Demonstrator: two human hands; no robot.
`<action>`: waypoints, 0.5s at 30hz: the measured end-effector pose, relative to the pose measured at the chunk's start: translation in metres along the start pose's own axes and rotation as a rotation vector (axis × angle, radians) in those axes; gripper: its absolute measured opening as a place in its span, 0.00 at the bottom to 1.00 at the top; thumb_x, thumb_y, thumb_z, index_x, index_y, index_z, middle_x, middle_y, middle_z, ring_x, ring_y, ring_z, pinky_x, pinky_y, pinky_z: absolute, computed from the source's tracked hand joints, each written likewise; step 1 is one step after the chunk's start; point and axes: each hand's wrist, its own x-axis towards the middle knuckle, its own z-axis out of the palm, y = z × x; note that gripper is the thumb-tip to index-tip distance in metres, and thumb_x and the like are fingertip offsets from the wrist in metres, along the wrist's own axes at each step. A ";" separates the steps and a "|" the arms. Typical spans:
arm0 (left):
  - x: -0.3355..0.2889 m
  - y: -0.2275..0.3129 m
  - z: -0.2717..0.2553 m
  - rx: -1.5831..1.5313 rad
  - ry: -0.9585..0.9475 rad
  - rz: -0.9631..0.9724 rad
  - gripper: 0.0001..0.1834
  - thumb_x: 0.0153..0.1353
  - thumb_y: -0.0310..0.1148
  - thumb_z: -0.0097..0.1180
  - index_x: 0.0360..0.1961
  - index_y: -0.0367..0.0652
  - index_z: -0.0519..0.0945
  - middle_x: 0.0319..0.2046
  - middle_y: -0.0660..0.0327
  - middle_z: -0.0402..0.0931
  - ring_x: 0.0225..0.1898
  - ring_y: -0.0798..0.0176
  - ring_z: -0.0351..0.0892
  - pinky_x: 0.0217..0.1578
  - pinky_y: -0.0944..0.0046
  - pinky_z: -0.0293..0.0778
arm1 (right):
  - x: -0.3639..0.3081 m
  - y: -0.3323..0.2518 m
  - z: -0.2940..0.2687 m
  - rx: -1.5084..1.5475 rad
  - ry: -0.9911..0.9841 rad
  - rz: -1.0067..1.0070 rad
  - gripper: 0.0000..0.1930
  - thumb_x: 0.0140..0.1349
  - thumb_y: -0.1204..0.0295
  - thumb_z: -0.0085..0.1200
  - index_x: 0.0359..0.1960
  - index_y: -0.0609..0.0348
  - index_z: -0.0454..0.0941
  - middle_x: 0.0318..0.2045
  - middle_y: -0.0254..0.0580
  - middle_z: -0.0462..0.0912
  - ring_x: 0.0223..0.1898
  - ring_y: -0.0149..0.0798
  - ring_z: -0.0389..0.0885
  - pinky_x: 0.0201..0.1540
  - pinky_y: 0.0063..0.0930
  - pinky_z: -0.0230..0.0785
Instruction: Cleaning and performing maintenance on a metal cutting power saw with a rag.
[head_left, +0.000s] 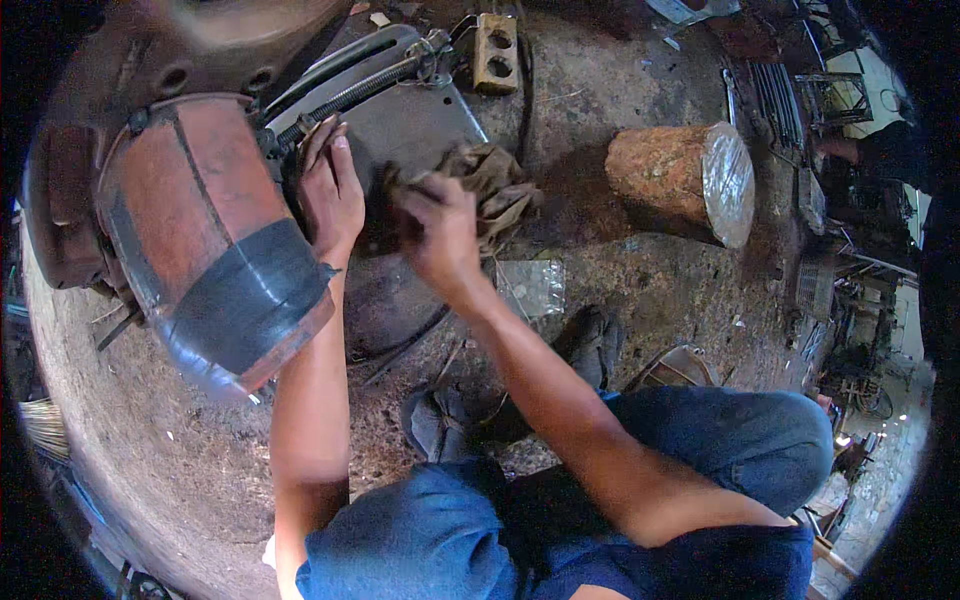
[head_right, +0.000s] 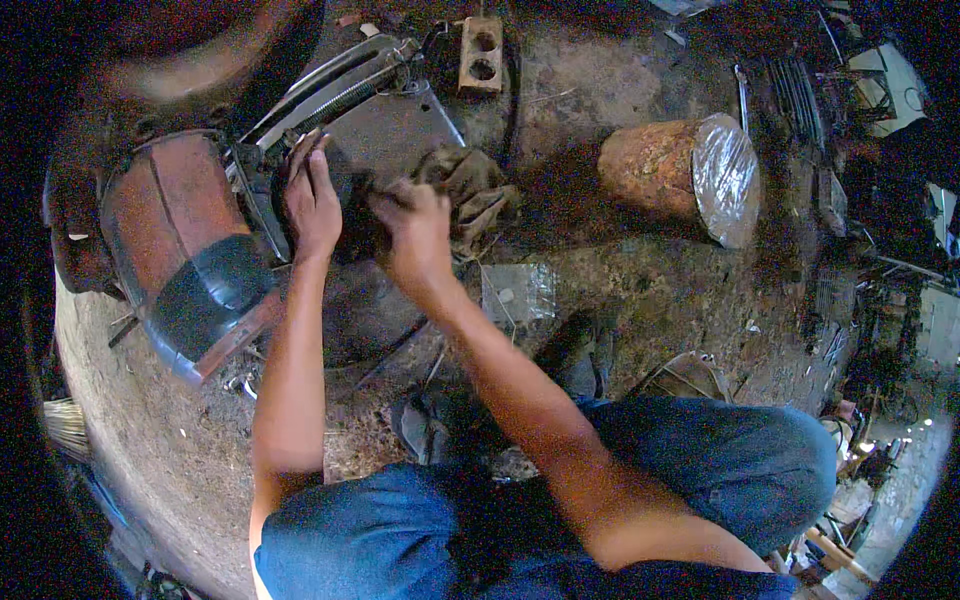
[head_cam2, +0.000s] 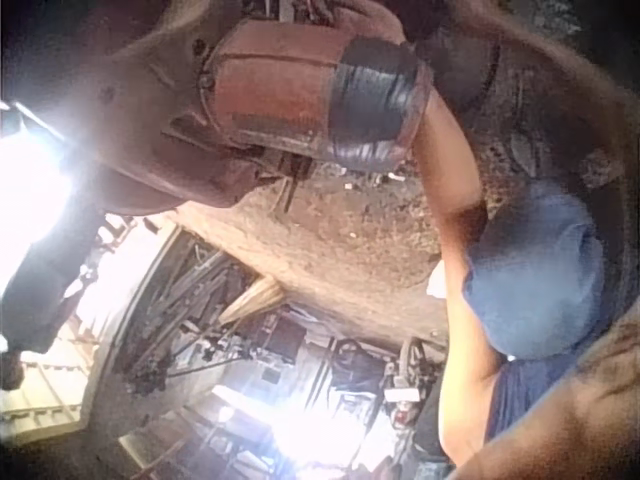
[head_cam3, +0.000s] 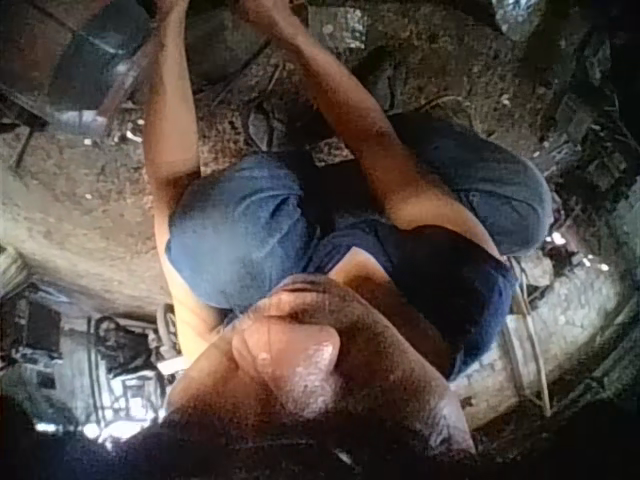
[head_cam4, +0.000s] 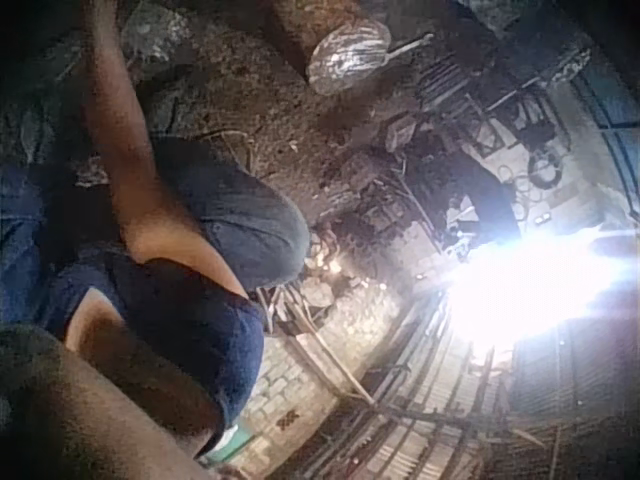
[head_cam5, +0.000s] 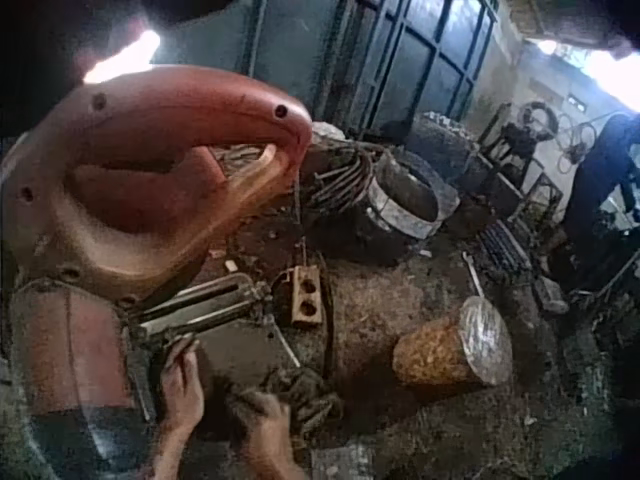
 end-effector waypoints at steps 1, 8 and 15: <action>0.008 0.008 0.001 0.013 0.000 0.040 0.22 0.73 0.38 0.35 0.50 0.34 0.78 0.54 0.50 0.74 0.59 0.51 0.70 0.62 0.58 0.60 | 0.017 0.011 -0.004 0.071 0.101 0.125 0.17 0.47 0.76 0.60 0.41 0.52 0.83 0.40 0.46 0.79 0.46 0.51 0.73 0.49 0.43 0.64; 0.001 -0.006 0.006 0.036 0.011 0.104 0.21 0.72 0.36 0.36 0.49 0.33 0.78 0.54 0.49 0.74 0.59 0.50 0.69 0.62 0.57 0.60 | -0.003 -0.012 0.016 -0.093 -0.056 -0.070 0.18 0.37 0.78 0.59 0.36 0.58 0.83 0.44 0.47 0.78 0.47 0.53 0.71 0.51 0.41 0.62; 0.007 0.005 0.017 -0.110 0.019 0.056 0.23 0.73 0.37 0.33 0.53 0.33 0.76 0.54 0.51 0.75 0.59 0.53 0.70 0.62 0.59 0.59 | 0.080 0.026 0.015 0.389 0.177 0.281 0.18 0.38 0.77 0.60 0.36 0.55 0.81 0.37 0.49 0.77 0.43 0.54 0.73 0.46 0.43 0.63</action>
